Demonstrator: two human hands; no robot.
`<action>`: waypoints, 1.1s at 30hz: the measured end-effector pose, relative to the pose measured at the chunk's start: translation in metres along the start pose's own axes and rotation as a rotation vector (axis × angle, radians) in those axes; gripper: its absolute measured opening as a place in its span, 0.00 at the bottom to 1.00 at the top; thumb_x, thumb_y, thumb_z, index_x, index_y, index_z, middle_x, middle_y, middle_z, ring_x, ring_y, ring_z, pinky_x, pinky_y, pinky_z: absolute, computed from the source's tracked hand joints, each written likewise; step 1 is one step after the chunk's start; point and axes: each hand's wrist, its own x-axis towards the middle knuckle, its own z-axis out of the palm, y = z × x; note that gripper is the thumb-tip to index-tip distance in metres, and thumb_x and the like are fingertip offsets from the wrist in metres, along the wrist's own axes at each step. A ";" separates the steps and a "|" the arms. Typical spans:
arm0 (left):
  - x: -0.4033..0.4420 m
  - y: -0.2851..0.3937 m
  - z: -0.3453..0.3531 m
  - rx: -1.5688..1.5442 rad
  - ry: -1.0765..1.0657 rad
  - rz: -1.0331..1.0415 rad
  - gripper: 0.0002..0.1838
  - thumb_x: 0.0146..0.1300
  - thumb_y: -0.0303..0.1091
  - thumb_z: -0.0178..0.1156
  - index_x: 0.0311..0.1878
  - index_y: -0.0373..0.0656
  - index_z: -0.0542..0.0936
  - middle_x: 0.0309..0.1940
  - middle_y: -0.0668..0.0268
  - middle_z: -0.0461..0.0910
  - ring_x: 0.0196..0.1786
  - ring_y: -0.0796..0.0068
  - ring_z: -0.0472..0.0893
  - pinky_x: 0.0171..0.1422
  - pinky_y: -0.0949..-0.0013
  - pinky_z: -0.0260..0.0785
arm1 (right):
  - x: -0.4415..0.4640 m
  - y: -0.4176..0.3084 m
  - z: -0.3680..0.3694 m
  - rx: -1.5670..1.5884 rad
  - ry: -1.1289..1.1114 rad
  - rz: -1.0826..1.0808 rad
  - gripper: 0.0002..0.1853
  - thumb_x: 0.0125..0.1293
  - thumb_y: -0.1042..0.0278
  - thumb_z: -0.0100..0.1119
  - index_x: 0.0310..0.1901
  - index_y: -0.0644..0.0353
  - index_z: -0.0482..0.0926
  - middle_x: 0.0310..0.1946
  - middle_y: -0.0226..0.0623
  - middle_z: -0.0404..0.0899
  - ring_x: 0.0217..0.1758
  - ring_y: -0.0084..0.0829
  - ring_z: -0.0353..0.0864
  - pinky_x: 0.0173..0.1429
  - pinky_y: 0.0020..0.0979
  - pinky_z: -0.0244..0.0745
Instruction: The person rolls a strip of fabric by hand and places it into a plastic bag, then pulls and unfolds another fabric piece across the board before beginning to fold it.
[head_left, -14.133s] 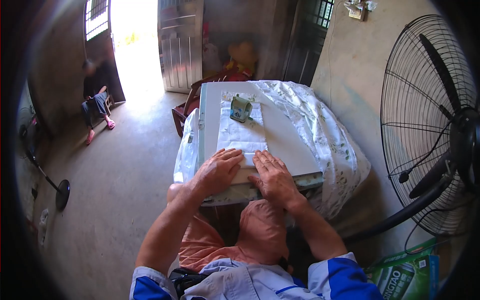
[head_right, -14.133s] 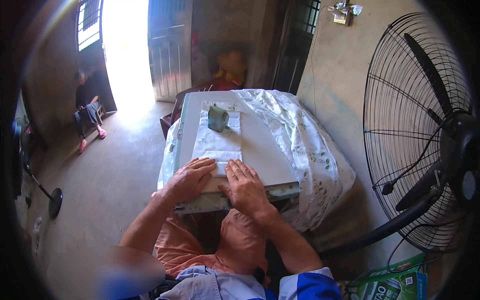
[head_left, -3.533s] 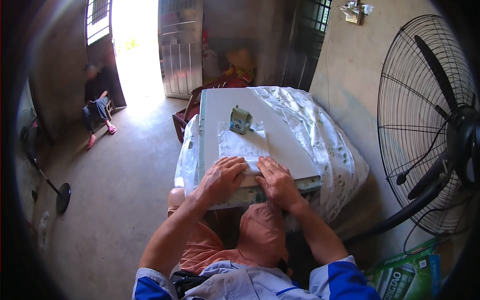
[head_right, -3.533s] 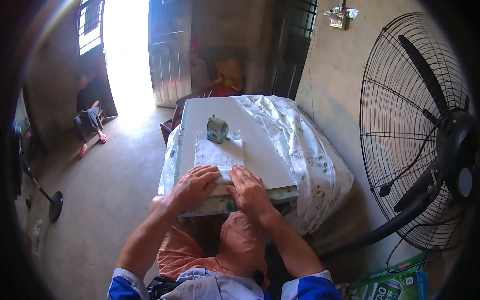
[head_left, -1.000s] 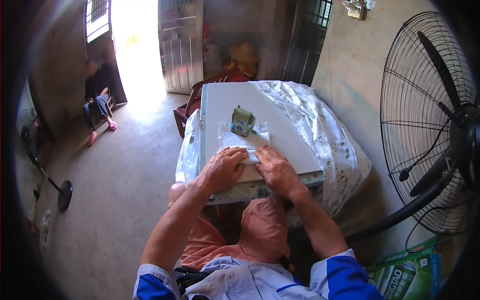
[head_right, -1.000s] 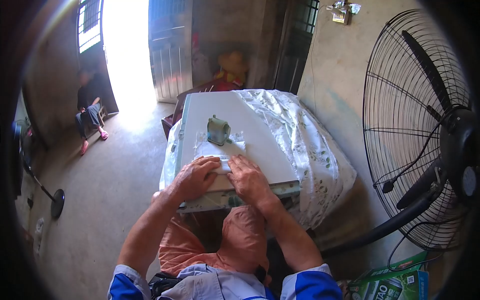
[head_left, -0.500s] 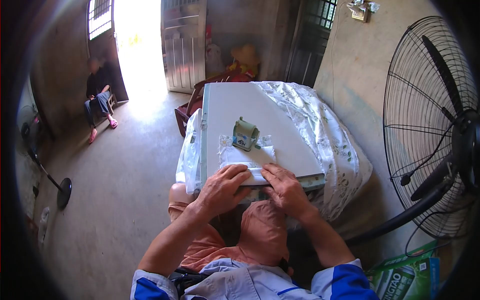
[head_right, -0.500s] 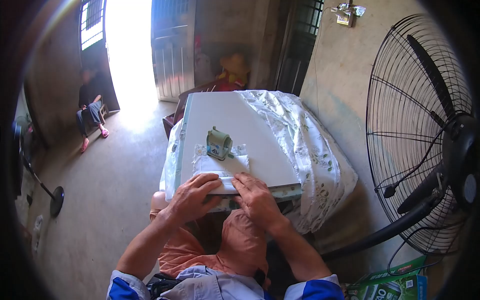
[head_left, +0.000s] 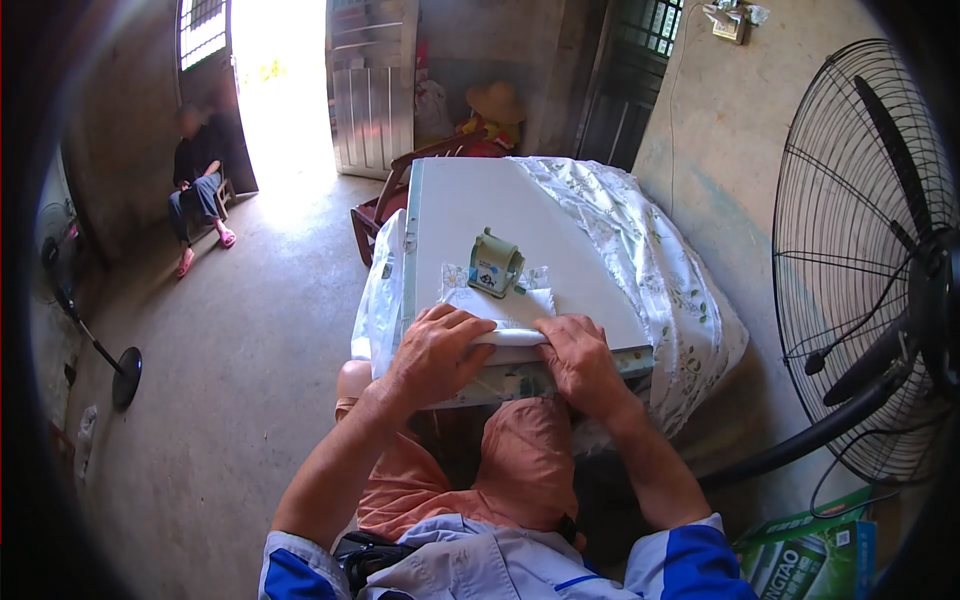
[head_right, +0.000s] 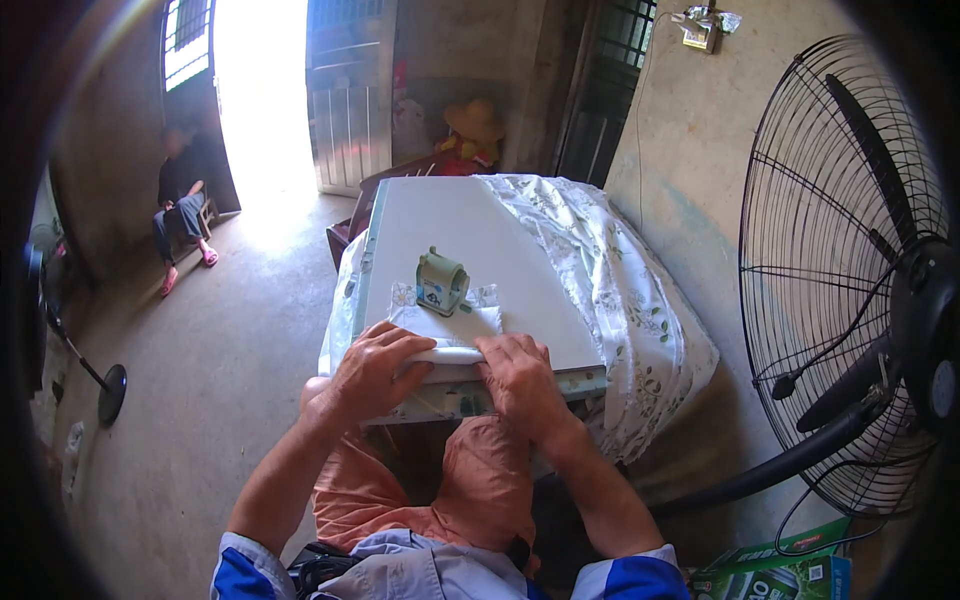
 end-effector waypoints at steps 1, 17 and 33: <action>0.002 -0.001 0.000 0.002 0.000 -0.018 0.16 0.66 0.33 0.71 0.55 0.42 0.86 0.49 0.55 0.88 0.55 0.51 0.85 0.65 0.52 0.76 | 0.003 0.002 0.000 0.010 -0.015 0.024 0.18 0.73 0.68 0.61 0.62 0.62 0.81 0.54 0.47 0.83 0.63 0.51 0.78 0.67 0.48 0.70; 0.019 -0.014 0.006 -0.019 0.075 -0.252 0.22 0.67 0.36 0.71 0.64 0.44 0.82 0.51 0.54 0.82 0.51 0.49 0.87 0.58 0.51 0.80 | 0.028 0.014 0.017 0.183 0.091 0.276 0.27 0.77 0.56 0.62 0.66 0.70 0.74 0.49 0.67 0.83 0.55 0.64 0.81 0.63 0.56 0.74; 0.017 -0.025 0.025 0.183 0.027 -0.027 0.12 0.67 0.29 0.65 0.51 0.43 0.89 0.53 0.64 0.86 0.61 0.60 0.83 0.69 0.55 0.73 | 0.039 0.015 0.030 -0.070 0.122 0.302 0.20 0.70 0.60 0.67 0.57 0.65 0.79 0.54 0.51 0.80 0.60 0.55 0.80 0.65 0.51 0.74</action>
